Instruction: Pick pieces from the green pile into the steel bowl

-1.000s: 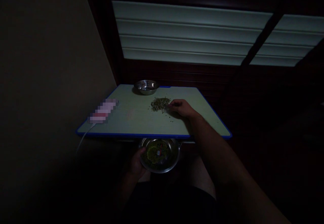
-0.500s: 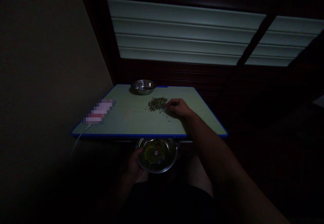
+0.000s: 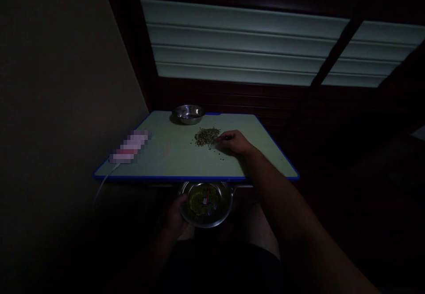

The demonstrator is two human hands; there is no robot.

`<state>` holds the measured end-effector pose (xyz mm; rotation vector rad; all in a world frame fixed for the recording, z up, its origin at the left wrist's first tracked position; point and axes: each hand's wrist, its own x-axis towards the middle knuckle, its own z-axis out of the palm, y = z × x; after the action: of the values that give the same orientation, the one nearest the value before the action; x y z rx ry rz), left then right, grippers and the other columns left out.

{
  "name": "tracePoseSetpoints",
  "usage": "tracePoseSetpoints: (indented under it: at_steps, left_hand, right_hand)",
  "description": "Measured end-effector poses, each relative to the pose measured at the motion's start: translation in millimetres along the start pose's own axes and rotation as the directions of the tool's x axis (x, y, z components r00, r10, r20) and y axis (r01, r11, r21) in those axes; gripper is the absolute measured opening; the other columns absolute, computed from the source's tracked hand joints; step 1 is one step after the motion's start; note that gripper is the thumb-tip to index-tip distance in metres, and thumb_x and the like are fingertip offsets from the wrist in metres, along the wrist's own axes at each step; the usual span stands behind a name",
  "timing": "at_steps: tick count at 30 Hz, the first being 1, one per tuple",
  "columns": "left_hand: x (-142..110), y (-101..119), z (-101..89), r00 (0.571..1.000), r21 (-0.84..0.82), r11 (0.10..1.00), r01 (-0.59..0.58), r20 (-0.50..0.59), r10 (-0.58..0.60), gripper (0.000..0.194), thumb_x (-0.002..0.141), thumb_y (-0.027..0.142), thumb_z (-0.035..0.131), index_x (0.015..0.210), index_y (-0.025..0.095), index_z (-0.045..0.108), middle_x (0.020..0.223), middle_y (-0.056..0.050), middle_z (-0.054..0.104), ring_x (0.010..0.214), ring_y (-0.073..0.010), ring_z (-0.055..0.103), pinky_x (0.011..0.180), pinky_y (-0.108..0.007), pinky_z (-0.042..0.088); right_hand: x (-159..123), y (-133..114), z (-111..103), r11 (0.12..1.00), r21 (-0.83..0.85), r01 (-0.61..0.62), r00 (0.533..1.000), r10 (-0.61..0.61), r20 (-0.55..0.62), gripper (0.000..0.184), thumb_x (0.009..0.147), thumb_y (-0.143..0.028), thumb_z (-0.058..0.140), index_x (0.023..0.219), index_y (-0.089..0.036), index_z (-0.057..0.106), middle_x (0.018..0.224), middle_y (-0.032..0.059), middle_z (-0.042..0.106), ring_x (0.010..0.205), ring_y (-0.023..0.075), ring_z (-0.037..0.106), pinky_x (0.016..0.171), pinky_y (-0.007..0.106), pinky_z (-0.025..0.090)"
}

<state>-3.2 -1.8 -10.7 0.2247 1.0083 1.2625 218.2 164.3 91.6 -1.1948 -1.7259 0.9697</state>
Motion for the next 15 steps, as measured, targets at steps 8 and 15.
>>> tracePoseSetpoints:
  at_steps: [8, 15]
  left_hand:
    - [2.6, -2.3, -3.5, 0.999, -0.009, 0.999, -0.032, 0.026, 0.033, 0.024, 0.062, 0.031, 0.067, 0.080, 0.016, 0.071, 0.078, -0.008, 0.075, 0.098, -0.0319, 0.067, 0.090, -0.043, 0.050]
    - [5.1, -3.5, -7.0, 0.999, -0.002, 1.000, -0.017, 0.028, 0.017, 0.026, 0.063, 0.031, 0.069, 0.082, 0.015, 0.070, 0.078, -0.010, 0.075, 0.098, -0.0326, 0.067, 0.087, -0.042, 0.051]
  right_hand:
    - [-0.1, -2.3, 1.1, 1.000, 0.002, 0.012, 1.000, -0.012, 0.018, 0.026, 0.058, -0.025, 0.072, 0.081, -0.013, 0.075, 0.073, 0.0030, 0.069, 0.066, 0.0132, 0.056, 0.064, 0.026, 0.044]
    - [-3.0, -7.3, 3.6, 0.999, 0.029, -0.022, 0.999, 0.020, 0.041, 0.029, 0.055, -0.026, 0.077, 0.081, -0.013, 0.075, 0.070, 0.0025, 0.069, 0.062, 0.0119, 0.055, 0.061, 0.025, 0.044]
